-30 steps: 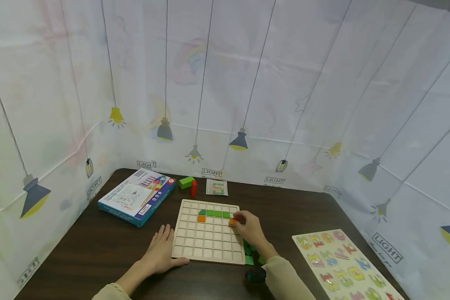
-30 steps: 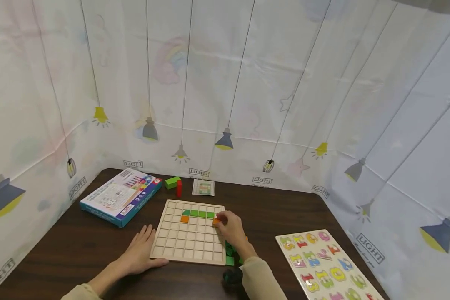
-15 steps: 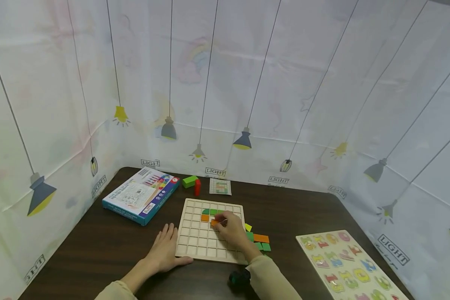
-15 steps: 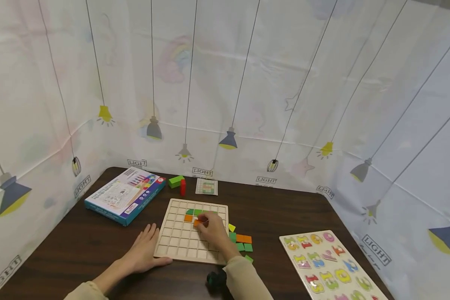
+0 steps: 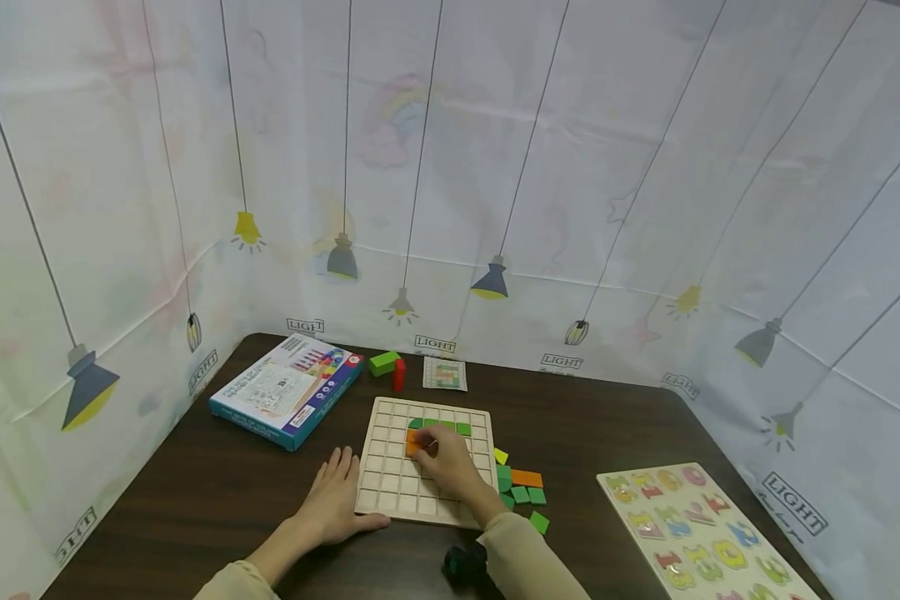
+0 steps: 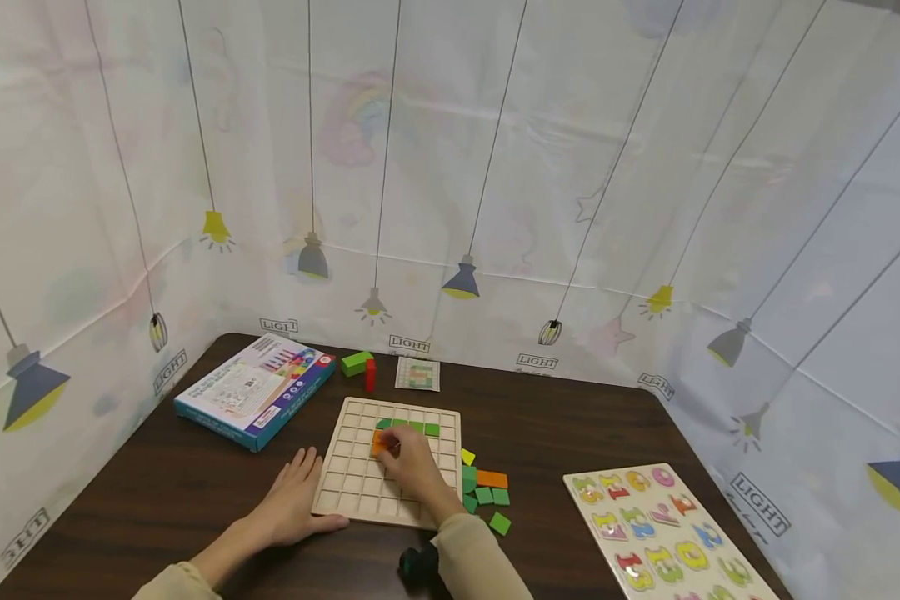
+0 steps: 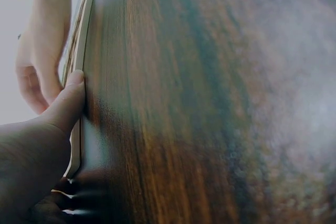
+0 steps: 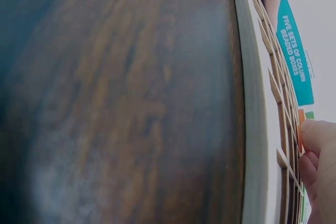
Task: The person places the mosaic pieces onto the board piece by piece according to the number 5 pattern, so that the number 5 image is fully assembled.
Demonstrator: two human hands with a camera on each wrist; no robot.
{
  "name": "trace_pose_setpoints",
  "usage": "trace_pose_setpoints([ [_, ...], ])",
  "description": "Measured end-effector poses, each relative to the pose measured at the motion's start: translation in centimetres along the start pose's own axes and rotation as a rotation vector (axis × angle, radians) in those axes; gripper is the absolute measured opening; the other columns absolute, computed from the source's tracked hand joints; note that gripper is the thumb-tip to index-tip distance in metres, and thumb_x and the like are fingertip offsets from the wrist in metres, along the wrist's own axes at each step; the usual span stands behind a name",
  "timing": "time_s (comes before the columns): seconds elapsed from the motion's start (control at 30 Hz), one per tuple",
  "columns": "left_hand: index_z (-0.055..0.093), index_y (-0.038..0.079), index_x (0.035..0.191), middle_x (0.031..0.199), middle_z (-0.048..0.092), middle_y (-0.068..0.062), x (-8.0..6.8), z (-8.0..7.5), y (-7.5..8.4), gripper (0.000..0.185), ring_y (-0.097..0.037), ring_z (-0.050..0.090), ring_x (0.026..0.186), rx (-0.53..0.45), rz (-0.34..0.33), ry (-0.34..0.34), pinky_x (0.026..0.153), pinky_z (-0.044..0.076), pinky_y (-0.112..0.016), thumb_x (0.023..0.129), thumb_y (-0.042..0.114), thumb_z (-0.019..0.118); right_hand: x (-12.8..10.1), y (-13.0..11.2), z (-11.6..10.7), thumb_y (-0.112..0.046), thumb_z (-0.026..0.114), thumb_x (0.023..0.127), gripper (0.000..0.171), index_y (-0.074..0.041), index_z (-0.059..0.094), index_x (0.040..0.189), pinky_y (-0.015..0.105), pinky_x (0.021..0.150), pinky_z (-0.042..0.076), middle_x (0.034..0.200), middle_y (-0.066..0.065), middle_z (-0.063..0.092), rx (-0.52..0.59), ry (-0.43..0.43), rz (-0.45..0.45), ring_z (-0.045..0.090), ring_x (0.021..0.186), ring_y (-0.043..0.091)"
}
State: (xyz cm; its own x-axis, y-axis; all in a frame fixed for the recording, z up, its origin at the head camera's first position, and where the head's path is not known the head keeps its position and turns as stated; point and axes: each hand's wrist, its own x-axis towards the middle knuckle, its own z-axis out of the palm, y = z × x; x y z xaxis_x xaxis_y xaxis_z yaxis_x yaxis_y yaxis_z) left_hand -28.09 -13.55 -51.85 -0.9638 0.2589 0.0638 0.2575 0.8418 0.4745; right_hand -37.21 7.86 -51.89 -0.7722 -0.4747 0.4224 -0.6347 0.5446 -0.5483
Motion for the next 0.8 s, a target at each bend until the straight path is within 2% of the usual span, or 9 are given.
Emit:
trace_pose_setpoints([
  [0.8,0.027,-0.016,0.14,0.146,0.021,-0.036,-0.15,-0.4,0.24,0.112,-0.047,0.013,0.137,-0.002,0.0,-0.013,0.106,0.016,-0.06,0.074,0.065,0.066,0.14,0.07,0.38,0.0,0.071,0.081,0.026,0.0,0.064,0.106,0.025,0.071,0.052,0.097,0.009,0.063,0.007,0.01,-0.062,0.061,0.084,0.018],
])
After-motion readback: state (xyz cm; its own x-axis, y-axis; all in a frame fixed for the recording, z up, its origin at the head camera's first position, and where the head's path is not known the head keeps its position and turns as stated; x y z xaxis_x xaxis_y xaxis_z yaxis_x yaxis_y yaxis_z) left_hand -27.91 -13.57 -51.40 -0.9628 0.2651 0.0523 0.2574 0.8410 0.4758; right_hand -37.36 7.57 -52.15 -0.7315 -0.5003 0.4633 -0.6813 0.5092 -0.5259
